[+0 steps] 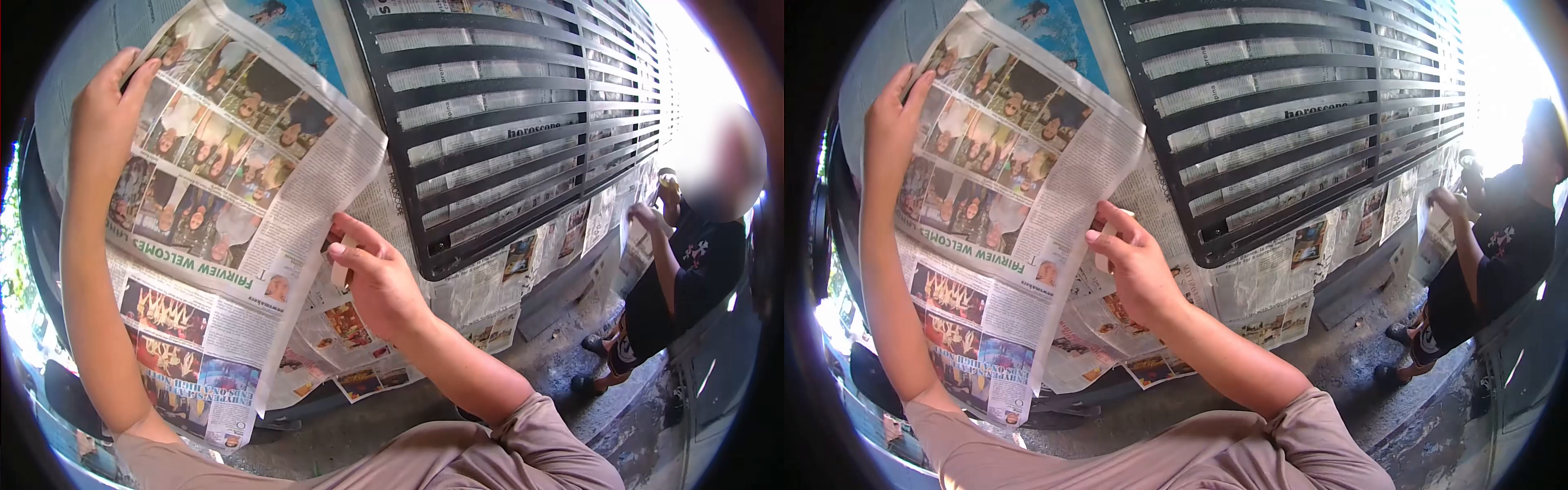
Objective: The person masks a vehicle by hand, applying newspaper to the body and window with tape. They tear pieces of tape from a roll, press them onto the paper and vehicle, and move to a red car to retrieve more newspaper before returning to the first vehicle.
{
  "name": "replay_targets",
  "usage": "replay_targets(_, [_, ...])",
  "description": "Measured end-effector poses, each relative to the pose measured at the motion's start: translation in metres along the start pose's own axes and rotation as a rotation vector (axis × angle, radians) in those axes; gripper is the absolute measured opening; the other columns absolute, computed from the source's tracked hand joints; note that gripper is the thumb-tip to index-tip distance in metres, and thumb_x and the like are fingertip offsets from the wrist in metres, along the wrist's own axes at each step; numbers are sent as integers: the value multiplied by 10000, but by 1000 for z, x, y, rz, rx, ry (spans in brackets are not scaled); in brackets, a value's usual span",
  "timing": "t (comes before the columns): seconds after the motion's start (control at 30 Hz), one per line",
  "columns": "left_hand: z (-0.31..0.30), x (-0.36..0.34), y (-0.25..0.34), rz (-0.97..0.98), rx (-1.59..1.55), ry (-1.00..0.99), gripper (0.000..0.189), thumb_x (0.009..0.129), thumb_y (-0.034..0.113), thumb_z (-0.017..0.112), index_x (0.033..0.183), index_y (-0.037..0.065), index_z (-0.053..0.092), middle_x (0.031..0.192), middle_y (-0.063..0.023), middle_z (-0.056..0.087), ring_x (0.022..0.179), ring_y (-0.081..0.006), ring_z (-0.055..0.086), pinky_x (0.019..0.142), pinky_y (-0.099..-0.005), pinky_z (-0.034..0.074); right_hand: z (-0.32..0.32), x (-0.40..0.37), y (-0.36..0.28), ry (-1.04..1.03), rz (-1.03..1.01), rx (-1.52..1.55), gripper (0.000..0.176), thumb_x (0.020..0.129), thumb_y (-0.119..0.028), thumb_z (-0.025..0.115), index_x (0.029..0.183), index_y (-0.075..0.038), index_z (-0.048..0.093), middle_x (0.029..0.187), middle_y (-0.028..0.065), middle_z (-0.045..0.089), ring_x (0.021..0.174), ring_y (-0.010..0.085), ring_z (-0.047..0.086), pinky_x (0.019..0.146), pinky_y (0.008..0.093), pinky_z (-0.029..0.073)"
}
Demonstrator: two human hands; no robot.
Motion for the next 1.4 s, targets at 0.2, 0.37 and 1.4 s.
replay_targets(0.2, [14,1,4,74,143,14,481,1015,333,671,1315,-43,649,1208,-238,726,1109,-325,720,945,-356,523,-9,4,3,-13,63,78,644,972,-133,676,1527,84,430,1486,153,537,1375,249,486,1150,415,355])
replay_targets(0.37, [14,0,9,20,93,-86,447,1017,330,664,1296,-20,661,1160,-218,739,1040,-309,726,908,-351,524,-8,3,6,-2,62,76,665,978,-151,662,1538,94,400,1494,156,534,1378,259,488,1137,444,361])
replay_targets(1.4, [31,-7,49,75,-128,-257,251,1008,223,641,974,-20,583,785,-174,571,680,-274,496,675,-391,443,-49,-31,15,256,48,82,488,1052,-295,636,1417,12,532,1323,85,638,1229,182,582,1046,359,454])
Point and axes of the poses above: each hand's wrist, its own x-axis towards the middle knuckle, its own z-axis out of the palm, y = z × x, the point moved 8 cm from there along x, towards the middle knuckle
